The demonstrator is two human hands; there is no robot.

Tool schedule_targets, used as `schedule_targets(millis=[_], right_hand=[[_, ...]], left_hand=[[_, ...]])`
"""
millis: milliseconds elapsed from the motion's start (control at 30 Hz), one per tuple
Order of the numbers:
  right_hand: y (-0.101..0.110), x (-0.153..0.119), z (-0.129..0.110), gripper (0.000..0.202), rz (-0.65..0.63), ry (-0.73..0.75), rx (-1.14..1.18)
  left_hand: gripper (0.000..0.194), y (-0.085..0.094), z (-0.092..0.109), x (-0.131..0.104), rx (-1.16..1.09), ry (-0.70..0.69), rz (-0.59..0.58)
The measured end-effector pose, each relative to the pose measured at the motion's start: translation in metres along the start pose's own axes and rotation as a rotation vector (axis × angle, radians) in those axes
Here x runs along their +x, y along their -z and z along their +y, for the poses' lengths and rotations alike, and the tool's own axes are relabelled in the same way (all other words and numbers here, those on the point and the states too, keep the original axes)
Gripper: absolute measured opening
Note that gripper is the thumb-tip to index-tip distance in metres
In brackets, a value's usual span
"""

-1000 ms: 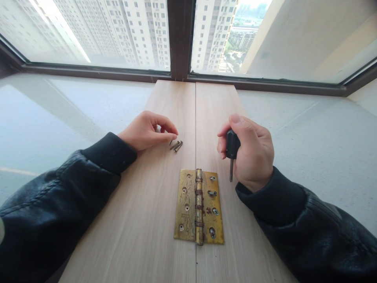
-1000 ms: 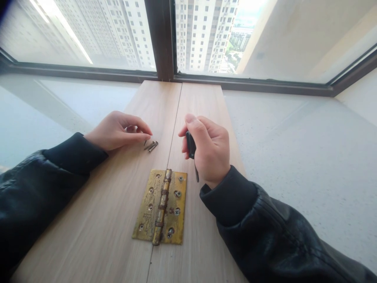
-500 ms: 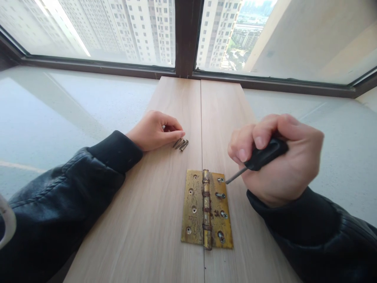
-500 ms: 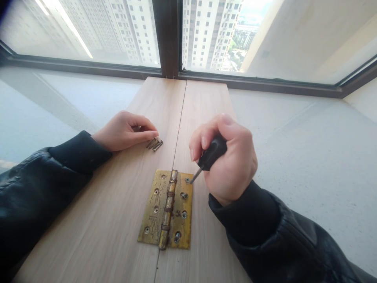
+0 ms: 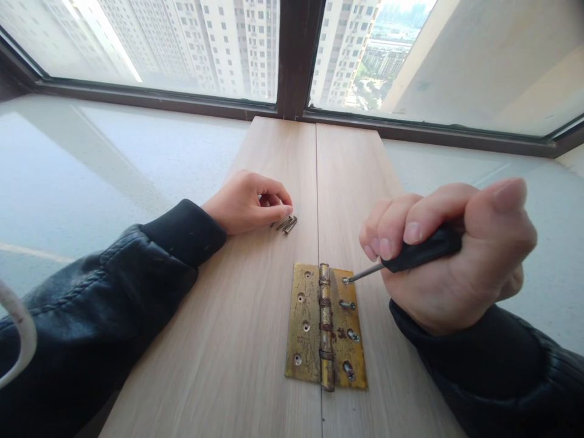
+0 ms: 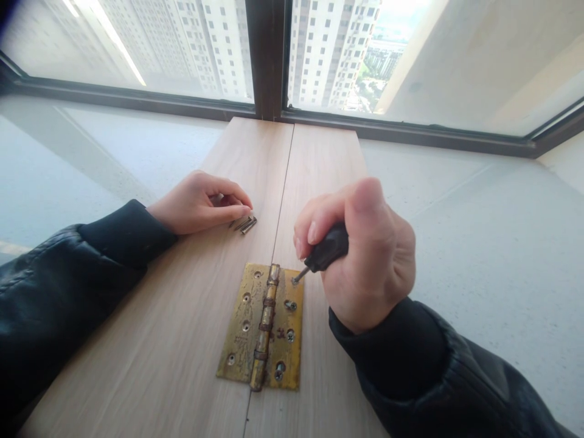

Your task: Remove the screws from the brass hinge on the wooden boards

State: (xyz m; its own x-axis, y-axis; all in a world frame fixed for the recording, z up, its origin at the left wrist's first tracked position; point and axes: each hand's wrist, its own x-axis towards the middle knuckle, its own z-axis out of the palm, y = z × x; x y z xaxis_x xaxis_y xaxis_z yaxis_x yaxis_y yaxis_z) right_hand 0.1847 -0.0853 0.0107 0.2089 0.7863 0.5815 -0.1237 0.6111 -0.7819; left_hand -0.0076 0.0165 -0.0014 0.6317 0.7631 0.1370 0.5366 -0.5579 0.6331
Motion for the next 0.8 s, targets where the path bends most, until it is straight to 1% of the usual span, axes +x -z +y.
schedule_targets(millis=[133, 300, 367, 467, 567, 633, 667, 733, 767, 800], right_hand=[[-0.003, -0.001, 0.000, 0.047, 0.034, 0.047, -0.008], [-0.009, -0.002, 0.004, 0.048, 0.092, 0.112, -0.061], [-0.009, -0.003, 0.005, 0.047, 0.090, 0.155, -0.080], [-0.003, -0.002, 0.003, 0.045, -0.021, 0.170, -0.127], [0.007, -0.001, 0.000, 0.035, -0.187, 0.054, -0.129], [0.014, 0.001, -0.001, 0.026, -0.263, 0.019, -0.091], [0.016, 0.002, 0.000, 0.024, -0.285, 0.018, -0.068], [0.020, 0.004, 0.001, 0.026, -0.294, 0.043, -0.028], [0.022, 0.005, 0.002, 0.028, -0.294, 0.037, -0.016], [0.023, 0.006, 0.002, 0.028, -0.321, 0.021, -0.001]], left_hand=[[0.019, 0.001, 0.003, -0.001, -0.024, -0.005, -0.019], [0.017, 0.001, 0.004, -0.002, -0.024, -0.009, 0.003], [0.018, 0.000, 0.003, -0.001, -0.016, -0.017, 0.010], [0.018, 0.000, 0.001, -0.001, -0.014, -0.021, 0.012], [0.018, 0.000, 0.001, -0.001, -0.003, -0.012, 0.016], [0.018, 0.000, 0.001, -0.001, 0.004, -0.008, 0.021], [0.018, 0.000, 0.001, -0.001, 0.004, -0.006, 0.024], [0.018, -0.001, 0.000, -0.001, 0.000, -0.008, 0.026], [0.017, -0.001, 0.000, 0.000, -0.002, -0.010, 0.026], [0.017, -0.001, 0.000, 0.000, -0.002, -0.011, 0.026]])
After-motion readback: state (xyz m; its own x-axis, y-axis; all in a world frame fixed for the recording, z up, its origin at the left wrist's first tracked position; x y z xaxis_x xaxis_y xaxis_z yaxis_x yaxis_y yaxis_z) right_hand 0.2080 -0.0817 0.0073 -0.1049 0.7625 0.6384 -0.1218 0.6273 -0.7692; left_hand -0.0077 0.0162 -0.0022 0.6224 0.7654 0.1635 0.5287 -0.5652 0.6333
